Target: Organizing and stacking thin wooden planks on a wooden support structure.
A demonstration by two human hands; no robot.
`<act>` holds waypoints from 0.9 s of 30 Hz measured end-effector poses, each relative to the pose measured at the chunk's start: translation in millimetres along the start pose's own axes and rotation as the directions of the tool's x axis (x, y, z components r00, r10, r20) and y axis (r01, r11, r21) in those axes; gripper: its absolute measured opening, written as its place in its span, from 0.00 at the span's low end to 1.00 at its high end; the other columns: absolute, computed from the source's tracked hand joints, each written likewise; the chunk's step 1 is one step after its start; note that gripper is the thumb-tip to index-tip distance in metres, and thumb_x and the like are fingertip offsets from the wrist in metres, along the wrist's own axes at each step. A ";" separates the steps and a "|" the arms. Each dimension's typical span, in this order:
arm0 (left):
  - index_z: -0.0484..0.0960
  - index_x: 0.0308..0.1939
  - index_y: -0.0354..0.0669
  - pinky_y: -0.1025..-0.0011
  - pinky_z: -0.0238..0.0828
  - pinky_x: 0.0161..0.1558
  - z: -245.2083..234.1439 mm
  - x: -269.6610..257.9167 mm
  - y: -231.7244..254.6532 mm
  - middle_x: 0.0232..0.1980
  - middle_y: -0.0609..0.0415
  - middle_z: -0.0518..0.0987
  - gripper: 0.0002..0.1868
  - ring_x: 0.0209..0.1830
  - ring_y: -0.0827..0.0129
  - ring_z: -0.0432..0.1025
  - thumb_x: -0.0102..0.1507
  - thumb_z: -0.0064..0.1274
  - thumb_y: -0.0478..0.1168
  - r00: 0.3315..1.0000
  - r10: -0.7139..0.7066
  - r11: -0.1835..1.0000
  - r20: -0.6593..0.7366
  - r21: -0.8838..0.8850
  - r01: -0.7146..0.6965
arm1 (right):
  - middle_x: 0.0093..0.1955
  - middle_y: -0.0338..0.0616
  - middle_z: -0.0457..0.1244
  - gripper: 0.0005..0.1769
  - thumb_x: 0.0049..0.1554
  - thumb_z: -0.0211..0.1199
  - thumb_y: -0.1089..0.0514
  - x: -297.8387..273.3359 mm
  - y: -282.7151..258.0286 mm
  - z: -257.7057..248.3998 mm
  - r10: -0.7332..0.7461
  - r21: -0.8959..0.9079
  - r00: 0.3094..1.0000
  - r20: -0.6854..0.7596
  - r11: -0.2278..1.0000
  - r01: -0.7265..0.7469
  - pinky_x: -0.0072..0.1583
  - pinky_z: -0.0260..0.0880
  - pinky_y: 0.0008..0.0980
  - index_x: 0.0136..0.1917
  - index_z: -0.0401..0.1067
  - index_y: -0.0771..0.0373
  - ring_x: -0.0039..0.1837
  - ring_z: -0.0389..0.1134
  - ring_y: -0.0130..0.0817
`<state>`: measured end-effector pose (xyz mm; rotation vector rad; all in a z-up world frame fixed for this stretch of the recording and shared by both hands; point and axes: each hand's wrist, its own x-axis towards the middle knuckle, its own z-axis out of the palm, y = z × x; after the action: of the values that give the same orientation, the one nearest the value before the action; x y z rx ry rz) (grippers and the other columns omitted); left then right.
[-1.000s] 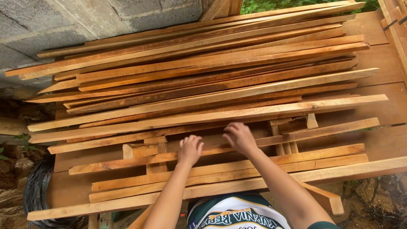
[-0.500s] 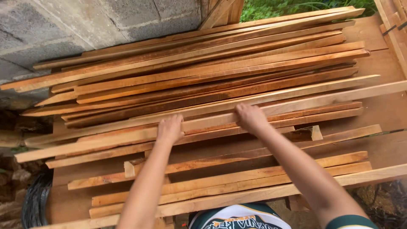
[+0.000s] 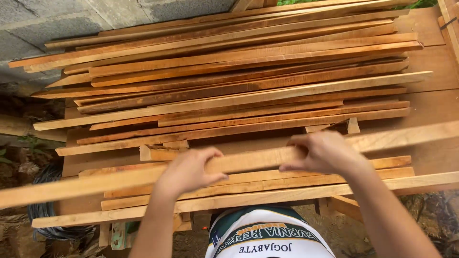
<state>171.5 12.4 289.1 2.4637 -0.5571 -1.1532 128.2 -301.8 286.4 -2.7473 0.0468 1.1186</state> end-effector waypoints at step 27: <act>0.73 0.52 0.61 0.61 0.55 0.70 297.6 80.8 -146.5 0.57 0.67 0.79 0.20 0.67 0.69 0.67 0.61 0.59 0.58 0.941 -0.026 0.997 -0.338 0.057 0.048 | 0.54 0.27 0.70 0.15 0.54 0.70 0.40 95.8 38.2 335.5 -0.251 0.110 0.722 -0.644 0.904 0.412 0.62 0.67 0.36 0.46 0.72 0.47 0.61 0.70 0.32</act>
<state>14.3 51.8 -11.4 2.6573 -0.4529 -0.7080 -38.3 -277.9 -21.6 -2.6124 -0.2083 0.0732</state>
